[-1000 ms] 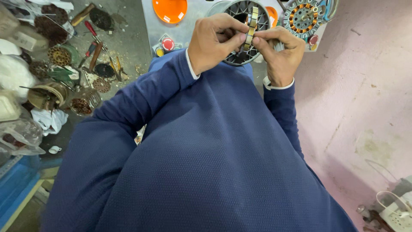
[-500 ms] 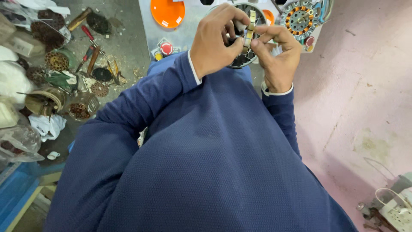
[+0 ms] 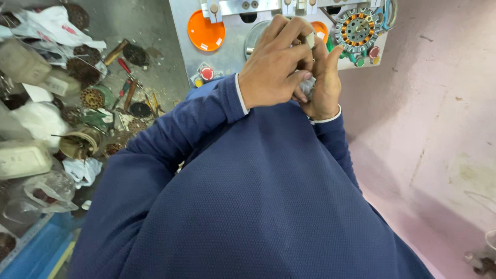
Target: The person assembles a stator by hand, inserting small components into the slots and wrapping them with tape before removing the completed unit from the machine.
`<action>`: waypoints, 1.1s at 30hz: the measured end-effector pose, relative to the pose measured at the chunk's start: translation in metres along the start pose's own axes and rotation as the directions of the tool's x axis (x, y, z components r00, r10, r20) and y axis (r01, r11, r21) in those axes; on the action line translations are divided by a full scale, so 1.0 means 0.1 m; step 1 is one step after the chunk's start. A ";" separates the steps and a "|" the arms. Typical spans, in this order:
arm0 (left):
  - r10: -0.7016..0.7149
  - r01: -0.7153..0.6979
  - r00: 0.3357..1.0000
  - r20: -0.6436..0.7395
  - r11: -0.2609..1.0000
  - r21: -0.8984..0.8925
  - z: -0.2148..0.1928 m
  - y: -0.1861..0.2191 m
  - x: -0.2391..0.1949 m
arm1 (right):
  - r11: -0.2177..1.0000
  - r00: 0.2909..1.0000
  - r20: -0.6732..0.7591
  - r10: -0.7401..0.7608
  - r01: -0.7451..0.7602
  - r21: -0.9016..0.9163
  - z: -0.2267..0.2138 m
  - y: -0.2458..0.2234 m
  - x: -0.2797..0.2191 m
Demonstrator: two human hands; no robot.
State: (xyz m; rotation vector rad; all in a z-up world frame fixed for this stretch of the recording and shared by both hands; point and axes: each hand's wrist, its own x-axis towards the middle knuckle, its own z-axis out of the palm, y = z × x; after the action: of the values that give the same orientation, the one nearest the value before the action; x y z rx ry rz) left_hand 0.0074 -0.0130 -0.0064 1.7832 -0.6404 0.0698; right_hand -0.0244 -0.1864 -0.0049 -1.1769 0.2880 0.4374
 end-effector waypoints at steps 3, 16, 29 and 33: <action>0.004 -0.004 1.000 0.012 1.000 0.003 -0.01 0.01 -0.01 | 0.999 0.999 0.033 -0.025 0.023 0.040 -0.02 0.02 -0.02; 0.069 -0.067 0.998 0.000 0.977 0.202 -0.06 0.05 -0.05 | 0.999 0.991 0.123 -0.050 0.049 0.008 -0.08 0.14 -0.03; 0.094 -0.083 0.995 -0.045 0.977 0.197 -0.02 0.13 -0.09 | 0.995 0.991 0.124 -0.040 0.028 0.100 -0.10 0.10 -0.05; 0.193 -0.184 0.981 -0.034 0.968 0.168 -0.08 0.15 -0.08 | 0.993 0.999 0.041 0.011 -0.016 0.116 0.02 0.00 -0.05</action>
State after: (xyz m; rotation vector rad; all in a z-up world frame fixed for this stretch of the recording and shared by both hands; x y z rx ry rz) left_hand -0.0033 -0.0049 0.0064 1.8676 -0.7853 0.3044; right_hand -0.0291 -0.1852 -0.0016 -1.0520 0.2826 0.4499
